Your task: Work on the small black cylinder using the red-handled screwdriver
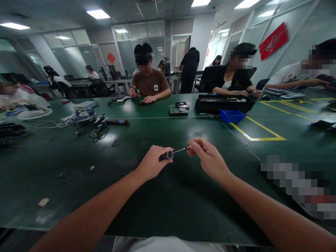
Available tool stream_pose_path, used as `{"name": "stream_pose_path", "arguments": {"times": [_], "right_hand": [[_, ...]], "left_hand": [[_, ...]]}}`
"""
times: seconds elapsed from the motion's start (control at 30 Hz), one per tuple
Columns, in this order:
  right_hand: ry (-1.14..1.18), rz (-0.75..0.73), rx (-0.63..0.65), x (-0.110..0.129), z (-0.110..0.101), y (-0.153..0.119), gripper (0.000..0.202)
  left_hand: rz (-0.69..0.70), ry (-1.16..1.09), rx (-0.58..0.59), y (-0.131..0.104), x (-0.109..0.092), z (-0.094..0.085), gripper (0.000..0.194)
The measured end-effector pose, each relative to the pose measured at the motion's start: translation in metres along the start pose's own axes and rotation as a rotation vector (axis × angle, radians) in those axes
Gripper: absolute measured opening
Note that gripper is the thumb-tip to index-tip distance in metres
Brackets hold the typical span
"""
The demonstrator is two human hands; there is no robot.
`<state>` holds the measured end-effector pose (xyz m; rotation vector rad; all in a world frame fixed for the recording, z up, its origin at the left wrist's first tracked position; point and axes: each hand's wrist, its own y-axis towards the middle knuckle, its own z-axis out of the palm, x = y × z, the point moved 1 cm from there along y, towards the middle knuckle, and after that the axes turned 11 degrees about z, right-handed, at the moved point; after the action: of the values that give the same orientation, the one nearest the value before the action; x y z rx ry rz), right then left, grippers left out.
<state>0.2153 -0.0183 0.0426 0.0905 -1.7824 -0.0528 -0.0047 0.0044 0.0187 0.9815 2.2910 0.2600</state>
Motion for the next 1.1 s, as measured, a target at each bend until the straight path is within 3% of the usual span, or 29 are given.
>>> {"name": "stream_pose_path", "arguments": {"times": [0.13,0.27,0.43,0.87,1.1], "right_hand": [[0.350,0.174,-0.045,-0.011,0.000,0.009,0.027],[0.175,0.043,-0.143,-0.014,-0.002,0.006,0.026],[-0.064,-0.073,-0.122,-0.008,0.001,-0.001,0.024],[-0.262,-0.249,-0.127,0.002,0.003,-0.015,0.017],[-0.297,-0.248,-0.114,0.004,0.004,-0.016,0.018]], "left_hand": [[0.008,0.039,-0.007,0.003,0.007,0.001,0.035],[-0.037,-0.005,-0.028,0.003,0.009,0.001,0.036],[-0.067,-0.008,-0.013,0.001,-0.002,-0.001,0.040],[-0.045,-0.030,-0.008,0.000,-0.004,-0.001,0.038],[-0.053,-0.009,-0.027,0.000,-0.003,-0.002,0.038]]}}
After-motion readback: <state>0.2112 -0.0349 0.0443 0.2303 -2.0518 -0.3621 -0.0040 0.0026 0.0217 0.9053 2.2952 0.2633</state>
